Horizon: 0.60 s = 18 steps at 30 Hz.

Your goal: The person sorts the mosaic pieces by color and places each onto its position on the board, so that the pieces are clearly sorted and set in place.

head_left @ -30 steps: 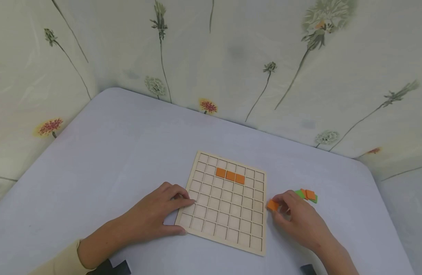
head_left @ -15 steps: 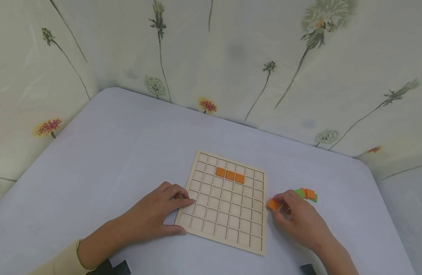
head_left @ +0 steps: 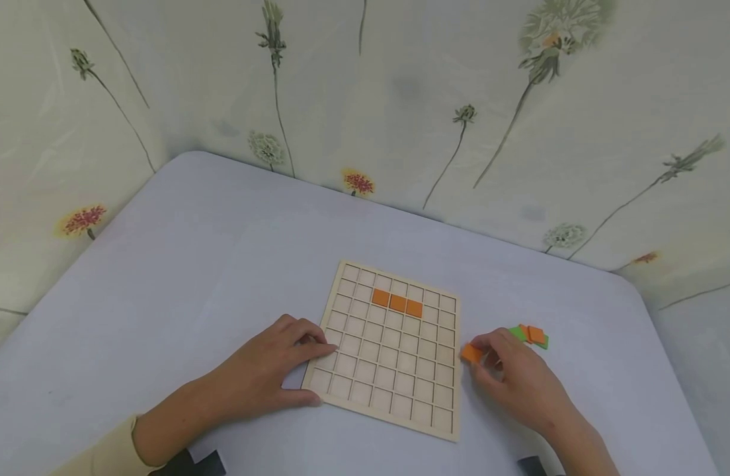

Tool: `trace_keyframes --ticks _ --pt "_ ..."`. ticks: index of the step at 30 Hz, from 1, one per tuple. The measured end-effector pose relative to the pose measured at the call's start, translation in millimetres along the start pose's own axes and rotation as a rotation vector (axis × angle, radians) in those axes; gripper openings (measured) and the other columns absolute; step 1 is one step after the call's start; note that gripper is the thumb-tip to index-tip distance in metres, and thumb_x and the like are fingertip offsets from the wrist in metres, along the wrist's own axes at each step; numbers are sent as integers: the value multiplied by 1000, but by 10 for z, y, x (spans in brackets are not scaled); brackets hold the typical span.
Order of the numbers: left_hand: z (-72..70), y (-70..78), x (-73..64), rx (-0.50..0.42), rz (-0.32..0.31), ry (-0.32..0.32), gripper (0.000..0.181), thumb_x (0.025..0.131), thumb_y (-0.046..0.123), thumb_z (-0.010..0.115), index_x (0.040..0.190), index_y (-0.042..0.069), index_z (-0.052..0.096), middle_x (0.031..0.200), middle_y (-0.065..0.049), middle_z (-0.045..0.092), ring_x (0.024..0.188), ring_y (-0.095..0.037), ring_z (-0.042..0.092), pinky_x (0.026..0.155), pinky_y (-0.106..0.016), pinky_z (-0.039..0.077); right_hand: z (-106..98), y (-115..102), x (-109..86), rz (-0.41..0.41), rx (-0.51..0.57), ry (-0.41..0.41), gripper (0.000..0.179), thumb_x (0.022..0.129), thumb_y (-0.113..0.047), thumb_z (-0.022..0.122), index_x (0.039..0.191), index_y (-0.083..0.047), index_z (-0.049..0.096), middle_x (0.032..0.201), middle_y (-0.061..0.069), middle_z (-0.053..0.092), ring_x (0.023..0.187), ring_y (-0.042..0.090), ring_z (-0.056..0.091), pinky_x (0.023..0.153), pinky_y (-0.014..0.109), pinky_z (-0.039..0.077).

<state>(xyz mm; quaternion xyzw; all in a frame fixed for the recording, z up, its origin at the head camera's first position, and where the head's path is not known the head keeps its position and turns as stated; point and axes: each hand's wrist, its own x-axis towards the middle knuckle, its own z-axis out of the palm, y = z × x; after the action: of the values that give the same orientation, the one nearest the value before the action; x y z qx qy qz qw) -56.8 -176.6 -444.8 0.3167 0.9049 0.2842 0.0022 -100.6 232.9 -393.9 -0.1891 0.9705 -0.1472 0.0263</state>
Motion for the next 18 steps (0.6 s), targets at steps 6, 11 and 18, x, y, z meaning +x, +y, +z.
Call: trace_keyframes --ticks 6,11,18 --pt "1 -1 -5 1 -3 -1 69 86 52 83 146 23 63 137 11 51 126 -11 43 105 -33 46 -1 -3 -2 7 -1 -2 25 89 -10 76 113 -12 69 104 -8 62 89 10 58 77 31 55" --pt "-2 2 -8 5 0 0 69 87 52 83 146 22 63 138 10 51 126 -11 43 105 -33 45 2 -1 -4 12 -5 -6 26 90 -11 77 114 -13 69 105 -8 62 90 10 58 77 31 55" --pt "-8 3 -8 7 12 9 69 86 51 83 146 21 63 137 9 51 125 -12 44 105 -32 46 2 -5 -9 12 -1 -3 24 90 -11 76 113 -13 69 106 -8 62 90 10 58 77 31 55"
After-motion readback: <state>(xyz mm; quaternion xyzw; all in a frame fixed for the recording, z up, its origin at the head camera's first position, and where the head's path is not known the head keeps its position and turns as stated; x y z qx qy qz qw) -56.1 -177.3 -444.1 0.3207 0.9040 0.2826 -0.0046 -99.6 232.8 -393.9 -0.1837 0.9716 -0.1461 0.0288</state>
